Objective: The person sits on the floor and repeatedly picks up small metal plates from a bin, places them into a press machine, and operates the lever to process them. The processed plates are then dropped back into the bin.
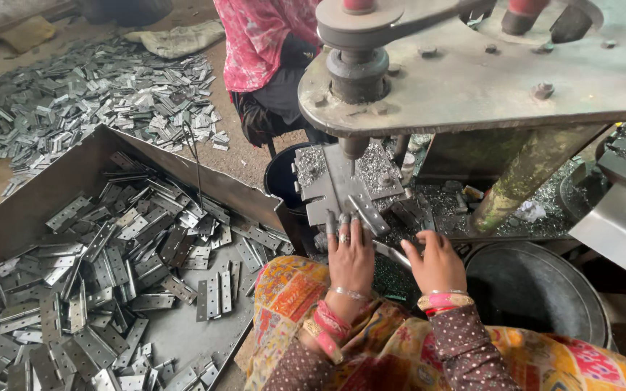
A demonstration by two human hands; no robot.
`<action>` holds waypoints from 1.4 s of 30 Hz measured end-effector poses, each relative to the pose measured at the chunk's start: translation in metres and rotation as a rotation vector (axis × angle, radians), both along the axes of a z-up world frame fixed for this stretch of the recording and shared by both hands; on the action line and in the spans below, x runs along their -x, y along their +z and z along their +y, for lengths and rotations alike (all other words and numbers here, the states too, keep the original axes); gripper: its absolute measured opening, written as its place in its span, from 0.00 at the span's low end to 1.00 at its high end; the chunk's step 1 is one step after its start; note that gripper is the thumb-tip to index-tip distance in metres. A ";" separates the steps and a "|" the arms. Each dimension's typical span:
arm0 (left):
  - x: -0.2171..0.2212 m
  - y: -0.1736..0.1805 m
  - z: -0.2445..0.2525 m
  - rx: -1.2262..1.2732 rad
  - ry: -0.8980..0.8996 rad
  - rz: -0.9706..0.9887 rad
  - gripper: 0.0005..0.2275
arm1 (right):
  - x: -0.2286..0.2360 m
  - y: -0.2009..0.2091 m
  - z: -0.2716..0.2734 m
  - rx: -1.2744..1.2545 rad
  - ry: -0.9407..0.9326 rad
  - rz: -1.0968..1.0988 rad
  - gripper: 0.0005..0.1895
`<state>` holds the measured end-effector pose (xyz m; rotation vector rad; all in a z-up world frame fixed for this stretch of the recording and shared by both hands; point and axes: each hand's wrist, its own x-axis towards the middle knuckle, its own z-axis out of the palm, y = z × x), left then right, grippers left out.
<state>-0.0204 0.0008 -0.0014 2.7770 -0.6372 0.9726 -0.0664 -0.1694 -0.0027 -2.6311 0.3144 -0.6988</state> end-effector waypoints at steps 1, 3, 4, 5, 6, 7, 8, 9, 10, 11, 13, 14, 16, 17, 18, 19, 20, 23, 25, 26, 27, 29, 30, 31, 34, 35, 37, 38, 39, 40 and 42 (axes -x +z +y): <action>0.003 -0.001 0.002 0.009 -0.028 -0.018 0.13 | 0.004 -0.001 0.000 -0.045 0.010 -0.043 0.20; 0.006 -0.003 0.004 0.032 -0.080 -0.061 0.11 | 0.008 -0.004 -0.001 -0.131 0.031 -0.135 0.20; 0.004 -0.002 0.006 0.036 -0.106 -0.062 0.09 | 0.011 -0.005 -0.002 -0.158 0.021 -0.163 0.20; 0.000 0.002 0.007 0.037 -0.134 -0.074 0.07 | 0.009 -0.004 -0.002 -0.186 0.010 -0.203 0.20; -0.005 0.007 0.007 0.038 -0.162 -0.086 0.05 | 0.006 -0.002 -0.003 -0.214 0.000 -0.243 0.20; -0.008 0.010 0.008 0.110 -0.171 -0.044 0.06 | 0.006 -0.002 -0.002 -0.252 -0.019 -0.227 0.20; -0.009 0.014 0.008 0.182 -0.180 -0.002 0.07 | 0.006 -0.002 -0.002 -0.290 -0.038 -0.210 0.19; -0.012 0.017 0.008 0.255 -0.188 0.042 0.08 | 0.005 -0.002 -0.003 -0.328 -0.056 -0.191 0.19; -0.017 0.021 0.010 0.335 -0.203 0.160 0.09 | 0.004 -0.002 -0.002 -0.295 -0.040 -0.233 0.20; -0.025 0.024 0.015 0.415 -0.217 0.284 0.11 | 0.005 -0.003 -0.002 -0.262 -0.025 -0.271 0.20; -0.038 0.026 0.026 0.423 -0.148 0.285 0.12 | 0.009 -0.005 -0.001 -0.204 -0.015 -0.300 0.20; -0.045 0.026 0.032 0.351 -0.066 0.163 0.11 | 0.011 -0.005 -0.001 -0.180 -0.020 -0.290 0.21; -0.061 0.028 0.037 0.304 0.051 0.130 0.11 | 0.004 -0.002 -0.003 -0.153 -0.018 -0.274 0.21; -0.066 0.027 0.039 0.327 0.088 0.235 0.11 | 0.004 -0.001 -0.004 -0.154 -0.014 -0.251 0.21; -0.070 0.025 0.039 0.349 0.125 0.341 0.12 | 0.003 -0.001 -0.004 -0.155 -0.009 -0.228 0.20; -0.070 0.022 0.039 0.361 0.122 0.292 0.10 | 0.005 -0.003 -0.004 -0.134 -0.012 -0.224 0.20; -0.070 0.018 0.037 0.373 0.119 0.244 0.09 | 0.007 -0.004 -0.004 -0.112 -0.015 -0.219 0.21; -0.071 0.010 0.025 0.147 0.156 0.012 0.06 | 0.008 -0.005 -0.003 -0.036 -0.001 -0.260 0.20; -0.072 0.006 0.021 0.033 0.130 0.016 0.09 | 0.007 -0.006 -0.004 0.002 -0.001 -0.273 0.20; -0.074 0.005 0.021 0.038 0.086 0.108 0.12 | 0.004 -0.005 -0.005 0.011 -0.007 -0.264 0.20; -0.075 0.004 0.022 0.040 0.039 0.202 0.15 | 0.003 -0.006 -0.006 0.018 -0.018 -0.254 0.19; -0.072 0.000 0.029 0.038 0.179 0.244 0.24 | 0.003 -0.010 -0.007 0.014 0.010 -0.245 0.18; -0.070 -0.002 0.033 0.036 0.250 0.268 0.30 | 0.004 -0.013 -0.008 0.011 0.025 -0.237 0.17; -0.066 -0.003 0.035 0.005 0.245 0.267 0.29 | 0.005 -0.014 -0.008 0.022 0.038 -0.249 0.17; -0.052 -0.009 0.031 -0.026 0.180 0.205 0.31 | 0.003 -0.014 -0.007 0.053 0.049 -0.253 0.17; -0.045 -0.012 0.024 0.001 0.119 0.148 0.34 | 0.003 -0.013 -0.006 0.060 0.029 -0.226 0.17; -0.041 -0.019 0.010 -0.001 0.053 0.165 0.32 | 0.003 -0.010 -0.004 0.067 0.010 -0.178 0.18; -0.041 -0.024 0.004 -0.031 0.048 0.240 0.29 | 0.004 -0.008 -0.003 0.068 0.012 -0.156 0.18; -0.044 -0.027 -0.001 -0.060 0.038 0.314 0.25 | 0.004 -0.007 -0.002 0.070 0.009 -0.135 0.18; -0.051 -0.029 -0.003 -0.046 0.062 0.264 0.25 | 0.004 -0.005 -0.002 0.043 0.006 -0.022 0.19; -0.067 -0.030 -0.007 -0.015 0.103 0.164 0.24 | 0.003 -0.006 -0.004 -0.011 -0.009 0.202 0.21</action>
